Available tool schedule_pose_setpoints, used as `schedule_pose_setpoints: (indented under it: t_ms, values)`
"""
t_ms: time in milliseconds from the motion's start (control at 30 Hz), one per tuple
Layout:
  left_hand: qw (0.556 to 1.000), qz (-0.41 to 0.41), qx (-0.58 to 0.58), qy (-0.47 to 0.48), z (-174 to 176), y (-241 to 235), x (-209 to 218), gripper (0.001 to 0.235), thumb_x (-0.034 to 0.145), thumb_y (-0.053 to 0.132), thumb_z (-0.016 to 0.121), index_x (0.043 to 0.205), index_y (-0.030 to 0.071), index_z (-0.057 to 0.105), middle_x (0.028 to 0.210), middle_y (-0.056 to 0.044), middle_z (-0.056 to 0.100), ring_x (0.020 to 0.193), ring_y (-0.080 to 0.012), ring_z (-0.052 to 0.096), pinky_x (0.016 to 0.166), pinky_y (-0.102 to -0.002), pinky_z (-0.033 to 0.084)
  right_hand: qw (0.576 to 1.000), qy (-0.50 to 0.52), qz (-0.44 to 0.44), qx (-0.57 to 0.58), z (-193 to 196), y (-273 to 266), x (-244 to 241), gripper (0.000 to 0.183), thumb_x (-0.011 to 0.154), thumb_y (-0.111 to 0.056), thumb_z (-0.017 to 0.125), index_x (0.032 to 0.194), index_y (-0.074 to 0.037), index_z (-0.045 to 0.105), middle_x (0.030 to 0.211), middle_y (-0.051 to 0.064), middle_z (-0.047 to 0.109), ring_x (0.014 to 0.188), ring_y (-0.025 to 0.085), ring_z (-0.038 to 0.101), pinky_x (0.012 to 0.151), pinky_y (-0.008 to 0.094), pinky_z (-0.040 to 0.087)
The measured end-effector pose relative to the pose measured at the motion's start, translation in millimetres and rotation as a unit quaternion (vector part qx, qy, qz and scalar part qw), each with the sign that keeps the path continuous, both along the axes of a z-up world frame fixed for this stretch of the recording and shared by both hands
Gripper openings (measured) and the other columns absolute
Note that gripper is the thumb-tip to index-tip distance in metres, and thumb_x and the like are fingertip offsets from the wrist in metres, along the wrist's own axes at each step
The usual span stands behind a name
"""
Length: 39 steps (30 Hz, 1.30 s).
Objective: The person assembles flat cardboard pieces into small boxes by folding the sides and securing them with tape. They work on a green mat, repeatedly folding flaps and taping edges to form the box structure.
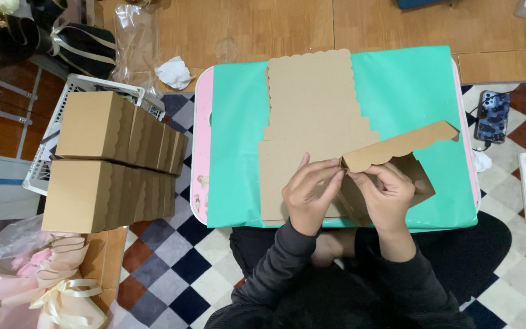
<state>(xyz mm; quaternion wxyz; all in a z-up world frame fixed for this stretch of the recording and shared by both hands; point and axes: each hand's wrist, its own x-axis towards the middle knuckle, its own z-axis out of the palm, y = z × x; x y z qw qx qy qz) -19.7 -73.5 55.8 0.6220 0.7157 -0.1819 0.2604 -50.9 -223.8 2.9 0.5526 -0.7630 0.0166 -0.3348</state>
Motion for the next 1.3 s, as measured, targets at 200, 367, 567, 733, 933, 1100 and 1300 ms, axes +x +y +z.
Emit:
schedule_pose_setpoints:
  t_ms: [200, 367, 567, 733, 933, 1100, 1300]
  values:
    - [0.999, -0.002, -0.003, -0.043, -11, -5, -1, 0.012, 0.083, 0.007, 0.087, 0.087, 0.009, 0.076, 0.097, -0.002, 0.075, 0.099, -0.0273, 0.078, 0.108, -0.049, 0.051, 0.989, 0.024, 0.071, 0.125, 28, 12, 6, 0.006, 0.097, 0.001, 0.073, 0.096, 0.006, 0.072, 0.076, 0.012, 0.064, 0.074, 0.013, 0.062, 0.069, 0.027, 0.057]
    - [0.999, 0.017, -0.023, -0.046, -3, -9, 1, 0.044, 0.076, 0.020, 0.091, 0.109, 0.004, 0.068, 0.109, -0.009, 0.067, 0.106, -0.0313, 0.074, 0.096, -0.045, 0.062, 0.990, 0.037, 0.055, 0.122, 5, 10, 2, 0.003, 0.095, 0.005, 0.074, 0.095, 0.006, 0.070, 0.081, 0.009, 0.067, 0.084, 0.008, 0.058, 0.077, 0.030, 0.056]
    - [0.992, 0.062, -0.006, -0.110, -24, -14, 6, 0.036, 0.078, 0.017, 0.090, 0.109, 0.007, 0.074, 0.112, -0.008, 0.073, 0.105, -0.0280, 0.075, 0.096, -0.041, 0.061, 0.999, -0.001, 0.019, 0.033, 4, 6, 6, 0.009, 0.092, 0.004, 0.080, 0.089, 0.005, 0.072, 0.081, 0.013, 0.063, 0.083, 0.018, 0.064, 0.081, 0.033, 0.055]
    - [0.975, 0.134, -0.015, -0.178, -37, -18, 12, 0.024, 0.071, 0.011, 0.095, 0.085, 0.014, 0.075, 0.120, -0.005, 0.065, 0.114, -0.0291, 0.069, 0.098, -0.043, 0.061, 0.998, -0.031, 0.028, 0.041, 3, 13, 14, 0.012, 0.091, 0.005, 0.080, 0.087, 0.007, 0.070, 0.074, 0.015, 0.063, 0.079, 0.018, 0.064, 0.078, 0.035, 0.056]
    - [0.944, 0.219, 0.010, -0.247, -38, -21, 16, 0.024, 0.067, 0.015, 0.099, 0.083, 0.022, 0.082, 0.112, -0.007, 0.062, 0.102, -0.0295, 0.065, 0.086, -0.045, 0.057, 0.999, -0.014, 0.017, 0.034, 3, 16, 8, 0.008, 0.095, 0.001, 0.078, 0.093, 0.004, 0.071, 0.083, 0.012, 0.068, 0.090, 0.014, 0.063, 0.084, 0.037, 0.055]
    - [0.931, 0.244, 0.026, -0.269, -27, -19, 20, 0.019, 0.077, 0.019, 0.093, 0.082, 0.028, 0.077, 0.103, 0.005, 0.053, 0.104, -0.0188, 0.059, 0.100, -0.040, 0.046, 0.999, 0.003, -0.003, 0.038, -2, 16, 7, 0.005, 0.098, 0.001, 0.075, 0.096, 0.003, 0.071, 0.085, 0.011, 0.069, 0.089, 0.012, 0.060, 0.088, 0.038, 0.054]
    - [0.929, 0.246, 0.034, -0.276, -35, -16, 21, 0.021, 0.075, 0.012, 0.091, 0.081, 0.027, 0.078, 0.095, 0.005, 0.048, 0.099, -0.0195, 0.059, 0.106, -0.044, 0.041, 0.998, 0.017, -0.009, 0.058, 26, 33, 7, 0.002, 0.098, 0.003, 0.073, 0.098, 0.002, 0.071, 0.089, 0.010, 0.072, 0.092, 0.010, 0.060, 0.090, 0.039, 0.055]
